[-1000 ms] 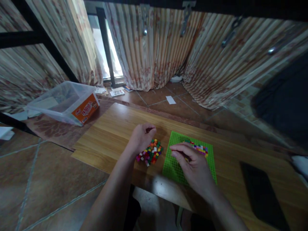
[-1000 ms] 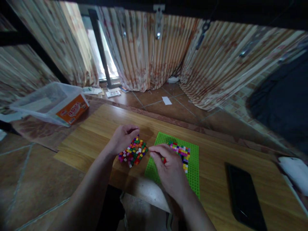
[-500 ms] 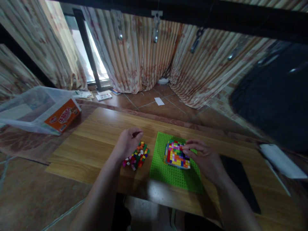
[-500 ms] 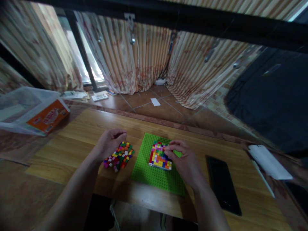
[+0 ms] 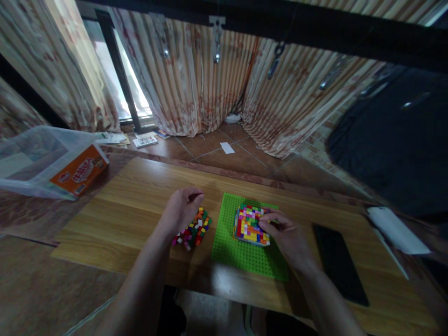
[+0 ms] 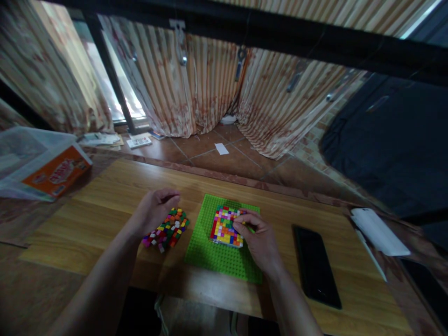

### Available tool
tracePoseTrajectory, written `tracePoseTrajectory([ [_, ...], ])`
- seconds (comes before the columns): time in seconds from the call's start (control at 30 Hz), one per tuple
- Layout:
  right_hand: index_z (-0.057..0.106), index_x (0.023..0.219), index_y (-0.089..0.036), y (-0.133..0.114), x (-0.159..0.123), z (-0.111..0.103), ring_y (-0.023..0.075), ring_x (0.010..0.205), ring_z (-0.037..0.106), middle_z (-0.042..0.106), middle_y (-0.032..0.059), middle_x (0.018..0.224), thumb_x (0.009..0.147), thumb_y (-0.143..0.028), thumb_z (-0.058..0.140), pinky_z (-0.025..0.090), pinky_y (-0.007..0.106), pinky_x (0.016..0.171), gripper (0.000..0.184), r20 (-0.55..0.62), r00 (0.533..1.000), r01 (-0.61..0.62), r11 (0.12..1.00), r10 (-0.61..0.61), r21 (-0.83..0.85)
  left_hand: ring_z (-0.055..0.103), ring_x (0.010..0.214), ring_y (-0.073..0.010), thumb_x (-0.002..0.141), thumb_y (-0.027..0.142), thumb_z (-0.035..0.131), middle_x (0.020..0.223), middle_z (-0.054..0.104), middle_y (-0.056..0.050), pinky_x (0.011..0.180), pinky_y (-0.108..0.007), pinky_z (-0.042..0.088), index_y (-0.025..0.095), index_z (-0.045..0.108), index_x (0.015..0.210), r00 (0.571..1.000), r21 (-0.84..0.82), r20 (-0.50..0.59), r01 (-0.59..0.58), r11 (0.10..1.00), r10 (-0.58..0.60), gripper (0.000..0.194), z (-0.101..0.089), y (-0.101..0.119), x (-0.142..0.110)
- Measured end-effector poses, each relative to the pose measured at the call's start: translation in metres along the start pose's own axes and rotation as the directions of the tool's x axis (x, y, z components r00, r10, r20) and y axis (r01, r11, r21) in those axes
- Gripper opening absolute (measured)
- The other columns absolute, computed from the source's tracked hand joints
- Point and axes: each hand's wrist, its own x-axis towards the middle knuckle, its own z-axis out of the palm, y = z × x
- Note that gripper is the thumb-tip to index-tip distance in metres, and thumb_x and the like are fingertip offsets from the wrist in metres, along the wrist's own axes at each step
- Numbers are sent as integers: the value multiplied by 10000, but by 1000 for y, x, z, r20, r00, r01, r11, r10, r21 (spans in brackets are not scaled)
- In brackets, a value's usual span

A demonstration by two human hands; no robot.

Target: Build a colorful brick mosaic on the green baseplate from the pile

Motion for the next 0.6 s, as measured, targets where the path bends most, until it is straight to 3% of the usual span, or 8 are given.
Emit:
tracePoseTrajectory([
  [0.23, 640, 865, -224, 1, -9, 13, 212, 975, 639, 650, 47, 1144, 730, -434, 756, 533, 374, 843, 275, -81, 994, -68, 993, 76, 101, 662, 766, -198, 803, 344, 515, 834, 743, -76, 695, -280, 490, 122, 731, 900, 1000, -24, 6, 19, 1000, -19, 325, 2, 5, -1],
  [0.43, 607, 921, -235, 2, -13, 16, 205, 946, 640, 635, 47, 1152, 761, -450, 726, 542, 362, 821, 294, -79, 995, -57, 998, 59, 36, 665, 786, -199, 809, 343, 504, 852, 747, -74, 705, -281, 501, 137, 735, 907, 1000, -10, 9, -5, 1000, 5, 324, 0, 3, -1],
  [0.6, 619, 893, -239, -1, -12, 18, 195, 895, 650, 652, 34, 1107, 739, -466, 742, 549, 341, 768, 300, -76, 996, -47, 996, 53, 76, 656, 779, -193, 815, 342, 496, 819, 741, -65, 683, -269, 490, 139, 731, 874, 1000, 14, 14, -16, 1000, 15, 316, -1, 4, -3],
])
